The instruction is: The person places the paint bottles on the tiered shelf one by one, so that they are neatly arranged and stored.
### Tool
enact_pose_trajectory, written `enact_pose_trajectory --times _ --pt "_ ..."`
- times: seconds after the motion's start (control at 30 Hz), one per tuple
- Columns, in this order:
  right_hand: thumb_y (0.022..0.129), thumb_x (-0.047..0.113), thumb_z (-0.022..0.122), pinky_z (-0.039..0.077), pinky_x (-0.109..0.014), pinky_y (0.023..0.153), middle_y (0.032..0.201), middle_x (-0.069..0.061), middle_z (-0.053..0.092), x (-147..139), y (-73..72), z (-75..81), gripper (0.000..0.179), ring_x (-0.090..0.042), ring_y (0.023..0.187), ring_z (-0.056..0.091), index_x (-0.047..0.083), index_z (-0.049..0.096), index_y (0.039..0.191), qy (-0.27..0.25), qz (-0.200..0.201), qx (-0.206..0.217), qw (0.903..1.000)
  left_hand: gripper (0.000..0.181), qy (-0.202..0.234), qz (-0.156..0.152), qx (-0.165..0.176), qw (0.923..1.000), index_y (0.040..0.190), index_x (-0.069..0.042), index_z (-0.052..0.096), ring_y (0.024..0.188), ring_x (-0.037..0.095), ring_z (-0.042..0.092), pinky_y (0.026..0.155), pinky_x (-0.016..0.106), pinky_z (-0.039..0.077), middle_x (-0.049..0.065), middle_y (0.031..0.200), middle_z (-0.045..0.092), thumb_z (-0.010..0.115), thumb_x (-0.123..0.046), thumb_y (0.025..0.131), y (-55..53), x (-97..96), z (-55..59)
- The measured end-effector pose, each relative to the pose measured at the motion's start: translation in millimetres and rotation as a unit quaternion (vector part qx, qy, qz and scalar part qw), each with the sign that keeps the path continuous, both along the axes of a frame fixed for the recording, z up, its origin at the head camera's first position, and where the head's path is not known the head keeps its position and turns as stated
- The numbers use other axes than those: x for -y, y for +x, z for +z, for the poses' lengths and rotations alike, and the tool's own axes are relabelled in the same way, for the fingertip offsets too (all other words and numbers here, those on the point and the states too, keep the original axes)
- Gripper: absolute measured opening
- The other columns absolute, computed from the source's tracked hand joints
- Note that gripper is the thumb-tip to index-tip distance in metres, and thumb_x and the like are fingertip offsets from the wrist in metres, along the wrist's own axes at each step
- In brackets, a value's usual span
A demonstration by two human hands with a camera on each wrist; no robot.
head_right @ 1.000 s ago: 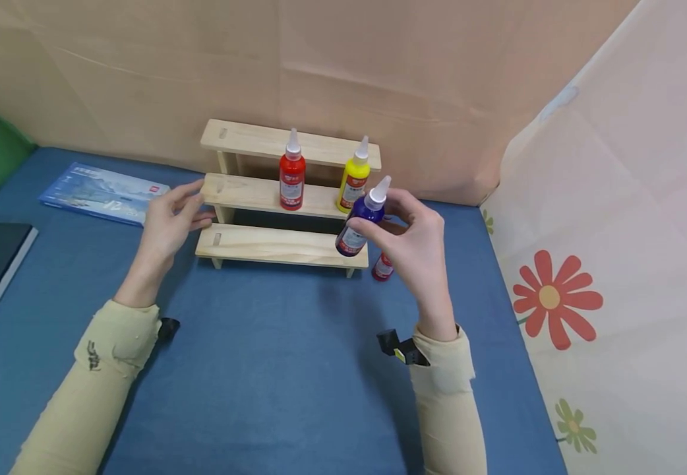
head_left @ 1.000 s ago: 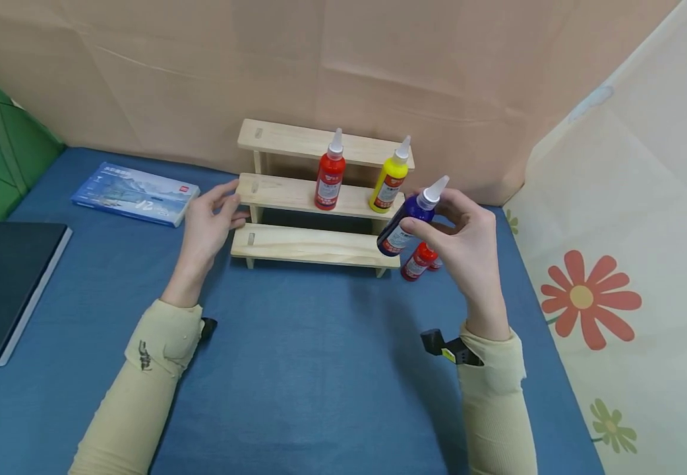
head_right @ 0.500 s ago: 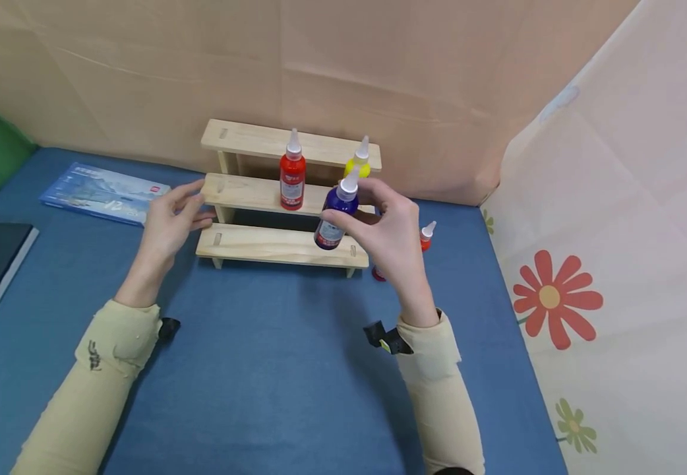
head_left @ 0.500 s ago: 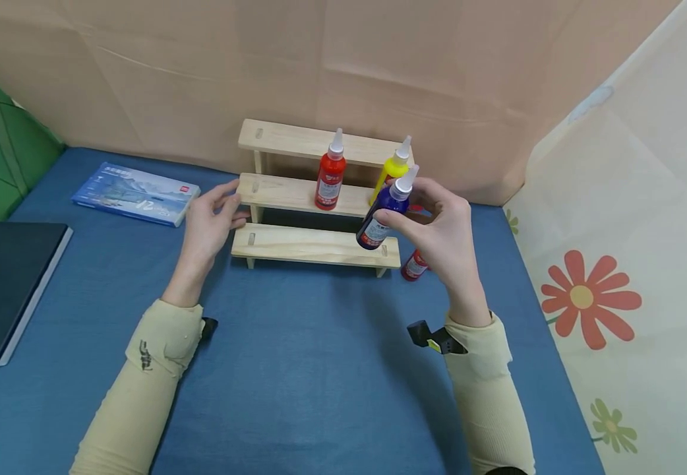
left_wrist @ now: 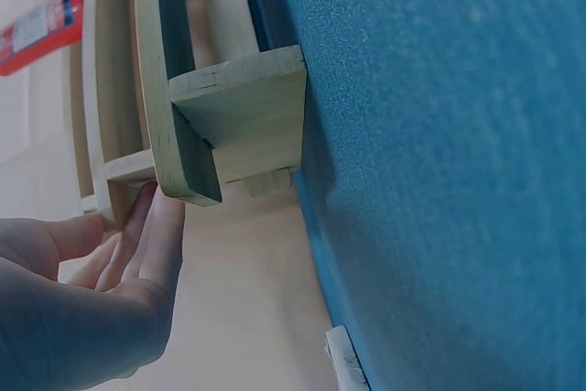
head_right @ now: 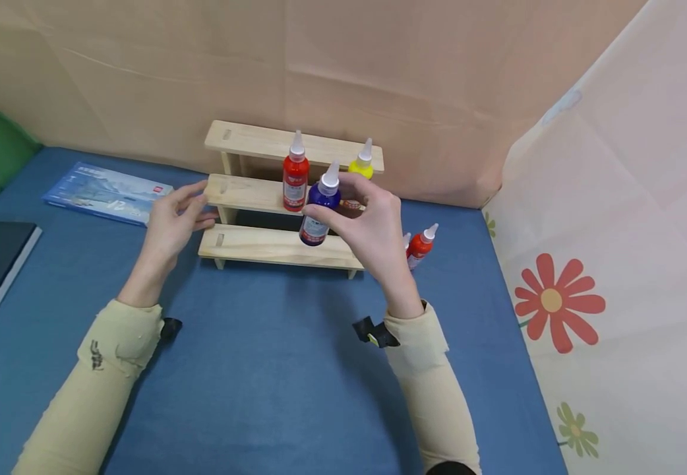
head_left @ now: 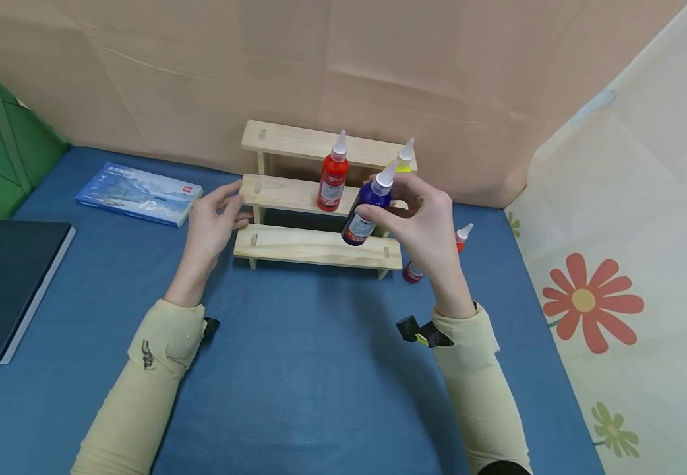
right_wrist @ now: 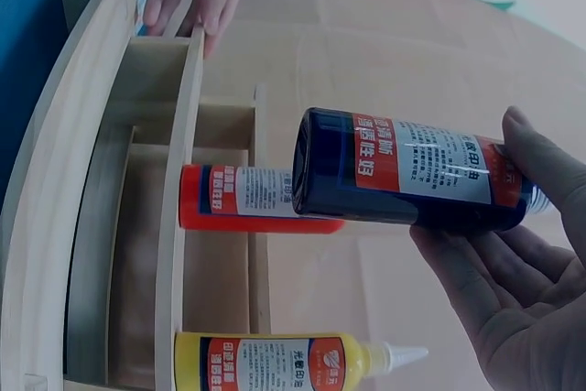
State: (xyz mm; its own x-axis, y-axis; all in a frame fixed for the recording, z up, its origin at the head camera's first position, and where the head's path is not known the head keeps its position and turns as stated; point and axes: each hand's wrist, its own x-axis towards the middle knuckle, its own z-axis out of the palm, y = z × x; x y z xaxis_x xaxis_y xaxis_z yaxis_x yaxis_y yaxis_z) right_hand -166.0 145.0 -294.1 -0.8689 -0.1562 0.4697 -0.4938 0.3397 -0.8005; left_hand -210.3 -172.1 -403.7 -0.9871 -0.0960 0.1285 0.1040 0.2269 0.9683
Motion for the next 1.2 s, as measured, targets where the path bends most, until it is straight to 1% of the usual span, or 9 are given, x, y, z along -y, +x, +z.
enact_pose_trajectory --times 0.17,0.37,0.43,0.6,0.67,0.87,1.07,1.2 --pt "0.087 0.005 0.091 0.067 -0.037 0.089 0.113 -0.009 0.075 6 -2.0 0.5 0.042 -0.018 0.101 0.071 -0.002 0.074 0.125 0.006 -0.002 0.003 1.0000 0.046 0.006 -0.001 -0.001 1.0000 0.159 -0.001 0.049 0.118 0.046 0.069 0.090 0.023 0.062 0.027 0.149 0.058 0.050 -0.017 0.116 0.3 -0.2 0.7" --pt "0.089 0.011 0.091 0.065 -0.050 0.093 0.119 -0.011 0.075 17 -5.5 2.3 0.046 -0.020 0.105 0.071 -0.001 0.073 0.130 0.026 -0.007 0.002 0.9996 0.046 0.003 0.003 0.000 1.0000 0.159 -0.001 0.049 0.118 0.045 0.070 0.091 0.024 0.062 0.027 0.148 0.058 0.050 -0.017 0.116 0.2 0.2 1.7" --pt "0.089 0.012 0.091 0.065 -0.049 0.093 0.118 -0.011 0.076 20 -6.9 3.1 0.046 -0.020 0.105 0.071 -0.001 0.073 0.130 0.029 -0.006 0.000 0.9996 0.046 0.002 0.005 0.001 1.0000 0.159 -0.001 0.049 0.118 0.044 0.070 0.090 0.023 0.063 0.027 0.148 0.059 0.050 -0.017 0.116 -0.2 0.3 1.8" --pt "0.090 0.013 0.090 0.066 -0.038 0.092 0.120 -0.011 0.075 28 -10.0 3.4 0.046 -0.018 0.106 0.071 -0.001 0.072 0.130 0.028 0.004 0.002 0.9996 0.046 0.003 0.006 0.001 1.0000 0.159 0.000 0.049 0.117 0.044 0.070 0.090 0.023 0.063 0.027 0.147 0.060 0.050 -0.017 0.116 -0.3 0.6 1.6" --pt "0.090 0.013 0.090 0.065 -0.036 0.092 0.121 -0.011 0.075 30 -10.6 2.8 0.046 -0.019 0.107 0.070 -0.001 0.072 0.131 0.030 0.005 0.006 0.9995 0.046 0.006 0.003 0.000 1.0000 0.159 -0.001 0.048 0.117 0.044 0.070 0.090 0.024 0.063 0.027 0.148 0.059 0.050 -0.016 0.116 -0.2 0.4 0.9" --pt "0.090 0.014 0.091 0.065 -0.035 0.091 0.121 -0.008 0.075 36 -12.3 2.2 0.047 -0.018 0.108 0.069 0.002 0.073 0.131 0.026 0.007 0.014 0.9995 0.047 0.008 -0.001 0.007 0.9999 0.160 -0.002 0.048 0.117 0.044 0.070 0.090 0.025 0.063 0.027 0.149 0.058 0.050 -0.017 0.116 -1.0 -0.5 -0.7" --pt "0.088 0.013 0.092 0.066 -0.037 0.092 0.121 -0.008 0.075 43 -14.3 4.8 0.048 -0.018 0.107 0.070 0.001 0.073 0.130 0.015 0.020 0.006 0.9997 0.046 0.006 0.002 0.000 1.0000 0.159 -0.002 0.050 0.116 0.044 0.071 0.089 0.024 0.063 0.027 0.146 0.060 0.052 -0.017 0.116 -0.3 -0.3 0.4" --pt "0.088 0.013 0.093 0.065 -0.038 0.094 0.120 -0.008 0.075 49 -16.5 5.7 0.047 -0.018 0.106 0.071 0.002 0.073 0.129 0.010 0.023 0.014 0.9996 0.046 0.007 0.001 -0.002 1.0000 0.159 -0.001 0.049 0.116 0.044 0.070 0.089 0.022 0.063 0.027 0.148 0.059 0.051 -0.017 0.116 0.0 -0.4 -0.6"
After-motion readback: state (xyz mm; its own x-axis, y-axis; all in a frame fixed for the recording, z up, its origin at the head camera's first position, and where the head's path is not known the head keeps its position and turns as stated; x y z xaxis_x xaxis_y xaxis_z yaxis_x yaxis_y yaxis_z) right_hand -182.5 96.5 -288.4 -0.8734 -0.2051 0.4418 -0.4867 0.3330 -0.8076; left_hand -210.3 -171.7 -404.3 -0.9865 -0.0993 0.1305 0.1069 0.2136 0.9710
